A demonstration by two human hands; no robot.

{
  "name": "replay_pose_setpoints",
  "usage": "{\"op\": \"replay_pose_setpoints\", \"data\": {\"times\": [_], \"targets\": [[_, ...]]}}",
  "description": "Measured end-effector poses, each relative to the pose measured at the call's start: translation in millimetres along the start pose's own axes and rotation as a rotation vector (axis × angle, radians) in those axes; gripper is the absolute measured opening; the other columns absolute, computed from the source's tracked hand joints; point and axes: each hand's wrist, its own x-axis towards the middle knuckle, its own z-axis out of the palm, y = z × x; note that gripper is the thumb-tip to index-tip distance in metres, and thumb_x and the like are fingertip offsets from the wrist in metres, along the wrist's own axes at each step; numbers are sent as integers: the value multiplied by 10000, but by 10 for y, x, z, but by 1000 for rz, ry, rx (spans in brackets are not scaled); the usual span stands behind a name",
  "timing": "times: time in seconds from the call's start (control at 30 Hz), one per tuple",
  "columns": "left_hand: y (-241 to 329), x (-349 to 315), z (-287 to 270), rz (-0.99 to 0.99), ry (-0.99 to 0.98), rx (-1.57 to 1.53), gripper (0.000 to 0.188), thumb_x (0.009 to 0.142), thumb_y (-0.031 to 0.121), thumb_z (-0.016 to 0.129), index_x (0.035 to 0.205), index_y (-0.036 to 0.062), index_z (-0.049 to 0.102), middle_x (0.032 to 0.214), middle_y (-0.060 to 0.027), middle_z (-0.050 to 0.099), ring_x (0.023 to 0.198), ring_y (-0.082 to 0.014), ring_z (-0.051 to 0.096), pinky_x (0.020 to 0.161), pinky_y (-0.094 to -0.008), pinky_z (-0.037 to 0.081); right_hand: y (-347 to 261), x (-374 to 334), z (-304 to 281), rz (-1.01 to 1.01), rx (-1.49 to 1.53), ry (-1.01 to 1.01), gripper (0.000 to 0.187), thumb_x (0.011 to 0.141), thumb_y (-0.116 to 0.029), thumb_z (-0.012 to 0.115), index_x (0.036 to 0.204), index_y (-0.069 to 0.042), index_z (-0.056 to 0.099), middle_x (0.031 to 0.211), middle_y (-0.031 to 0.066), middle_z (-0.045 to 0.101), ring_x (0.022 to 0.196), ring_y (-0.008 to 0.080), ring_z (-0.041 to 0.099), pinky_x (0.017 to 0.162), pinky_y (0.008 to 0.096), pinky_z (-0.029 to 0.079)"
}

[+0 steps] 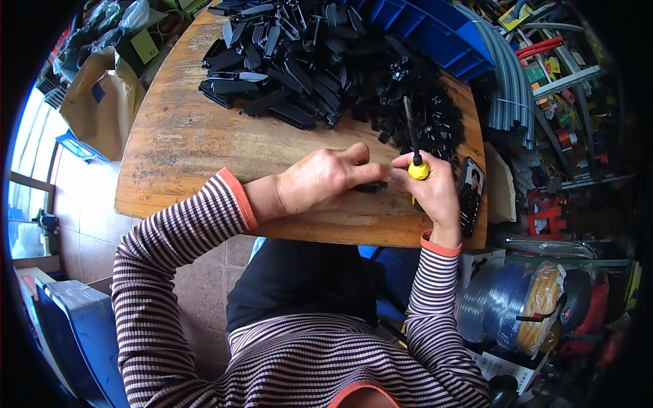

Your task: Using a scraping tool to remove excess plastic material from small manufactured parts.

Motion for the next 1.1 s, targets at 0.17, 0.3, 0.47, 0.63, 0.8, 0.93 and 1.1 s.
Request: {"op": "replay_pose_setpoints", "data": {"times": [0.17,0.3,0.47,0.63,0.8,0.93,1.1], "targets": [[-2,-111,-11,-103,68,66,415,754,90,659,1143,86,514,938,-85,550,749,-249,608,617,-360,533,-17,-10,52,-59,16,-93,136,791,-38,740,891,15,666,749,7,642,674,43,540,618,214,450],[52,-266,-6,8,75,358,385,769,140,644,1121,54,513,895,-73,554,757,-223,607,602,-337,520,37,-26,82,-71,-35,-46,138,792,-51,745,884,17,669,773,45,669,672,62,577,608,227,466],[279,-403,-2,-73,-70,570,372,809,179,582,1138,12,536,889,-52,562,884,-197,588,682,-318,507,-18,-2,117,-258,-193,51,129,797,-60,738,864,19,661,779,88,678,662,126,632,595,251,485],[441,-454,-47,-236,-72,542,449,810,182,590,1224,13,546,1043,-71,571,1029,-201,524,796,-300,473,-85,-9,183,-235,-148,59,112,797,-56,732,843,13,657,762,95,671,654,163,644,594,265,489],[357,-462,-277,-34,-31,261,428,808,185,603,1207,34,562,1180,-92,552,1073,-216,507,878,-316,469,-124,-6,197,-292,-184,66,105,798,-51,728,845,9,655,738,92,653,639,172,635,585,272,483],[143,-416,-244,226,-163,350,376,798,191,615,1147,53,589,1232,-109,544,1088,-225,507,889,-312,494,-197,18,265,-330,-179,49,104,801,-49,726,844,8,652,741,94,646,630,173,627,582,272,479],[131,-264,24,255,-132,455,361,751,188,629,1071,24,604,1265,-173,548,1116,-273,550,898,-325,529,-162,31,308,-358,-187,63,94,806,-45,723,837,1,647,742,93,636,627,170,618,582,267,475]]}}
